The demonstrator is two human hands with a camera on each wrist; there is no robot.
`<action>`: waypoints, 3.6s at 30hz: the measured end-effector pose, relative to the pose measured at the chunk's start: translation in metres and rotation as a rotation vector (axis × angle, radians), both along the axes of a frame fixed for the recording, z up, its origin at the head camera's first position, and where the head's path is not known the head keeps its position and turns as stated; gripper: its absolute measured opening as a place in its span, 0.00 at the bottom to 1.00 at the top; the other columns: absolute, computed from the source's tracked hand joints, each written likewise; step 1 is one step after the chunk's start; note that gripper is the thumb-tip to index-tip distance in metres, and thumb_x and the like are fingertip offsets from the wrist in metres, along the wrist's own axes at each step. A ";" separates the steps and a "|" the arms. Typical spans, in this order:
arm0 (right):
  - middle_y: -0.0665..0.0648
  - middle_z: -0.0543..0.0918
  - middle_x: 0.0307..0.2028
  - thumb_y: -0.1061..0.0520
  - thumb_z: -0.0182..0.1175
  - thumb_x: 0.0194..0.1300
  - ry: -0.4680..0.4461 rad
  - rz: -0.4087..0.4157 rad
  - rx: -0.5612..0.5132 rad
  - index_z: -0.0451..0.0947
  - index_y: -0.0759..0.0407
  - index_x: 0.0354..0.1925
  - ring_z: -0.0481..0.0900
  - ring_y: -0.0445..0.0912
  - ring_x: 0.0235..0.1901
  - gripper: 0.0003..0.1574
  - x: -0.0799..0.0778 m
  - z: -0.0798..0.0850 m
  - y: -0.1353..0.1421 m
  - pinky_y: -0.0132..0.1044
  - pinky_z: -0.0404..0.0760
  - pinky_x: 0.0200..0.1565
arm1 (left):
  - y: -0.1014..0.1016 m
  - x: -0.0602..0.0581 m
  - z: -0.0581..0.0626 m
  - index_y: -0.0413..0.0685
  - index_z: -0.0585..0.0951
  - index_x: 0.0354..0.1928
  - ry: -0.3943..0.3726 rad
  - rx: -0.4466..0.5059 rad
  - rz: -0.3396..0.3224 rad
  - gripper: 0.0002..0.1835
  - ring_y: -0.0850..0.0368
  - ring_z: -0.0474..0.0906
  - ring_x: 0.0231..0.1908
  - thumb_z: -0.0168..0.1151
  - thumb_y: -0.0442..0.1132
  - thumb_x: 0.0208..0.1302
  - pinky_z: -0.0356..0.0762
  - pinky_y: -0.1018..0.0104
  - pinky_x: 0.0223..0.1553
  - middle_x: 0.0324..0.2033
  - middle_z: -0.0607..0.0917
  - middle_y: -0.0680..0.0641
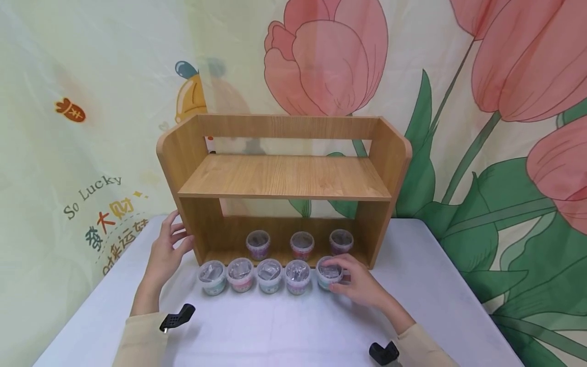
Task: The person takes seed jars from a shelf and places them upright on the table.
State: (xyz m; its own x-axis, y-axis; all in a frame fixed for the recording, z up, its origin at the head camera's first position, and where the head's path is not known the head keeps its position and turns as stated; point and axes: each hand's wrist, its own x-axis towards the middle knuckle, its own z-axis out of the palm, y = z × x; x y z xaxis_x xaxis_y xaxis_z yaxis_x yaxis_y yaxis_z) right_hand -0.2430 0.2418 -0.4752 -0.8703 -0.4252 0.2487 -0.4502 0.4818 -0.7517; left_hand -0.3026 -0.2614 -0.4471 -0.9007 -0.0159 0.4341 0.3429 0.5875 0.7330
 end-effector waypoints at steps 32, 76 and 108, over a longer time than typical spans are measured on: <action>0.61 0.75 0.67 0.58 0.74 0.68 -0.084 0.172 0.085 0.75 0.52 0.68 0.71 0.63 0.67 0.34 -0.006 0.012 0.006 0.61 0.84 0.62 | -0.001 0.000 0.002 0.79 0.48 0.83 0.010 0.013 -0.014 0.49 0.31 0.80 0.63 0.61 0.29 0.77 0.89 0.40 0.51 0.67 0.77 0.32; 0.63 0.76 0.70 0.62 0.73 0.64 -0.041 -0.015 0.062 0.72 0.58 0.73 0.76 0.59 0.68 0.42 -0.077 0.061 -0.184 0.59 0.76 0.70 | 0.000 -0.001 -0.002 0.75 0.49 0.84 0.062 -0.031 0.018 0.49 0.30 0.83 0.60 0.63 0.30 0.76 0.87 0.36 0.54 0.65 0.79 0.32; 0.60 0.83 0.58 0.68 0.78 0.57 -0.091 -0.001 0.108 0.77 0.58 0.62 0.79 0.57 0.64 0.36 -0.101 0.028 -0.202 0.55 0.77 0.70 | 0.002 -0.002 -0.004 0.77 0.48 0.84 0.051 -0.027 0.000 0.52 0.30 0.82 0.60 0.64 0.27 0.74 0.86 0.36 0.56 0.65 0.78 0.32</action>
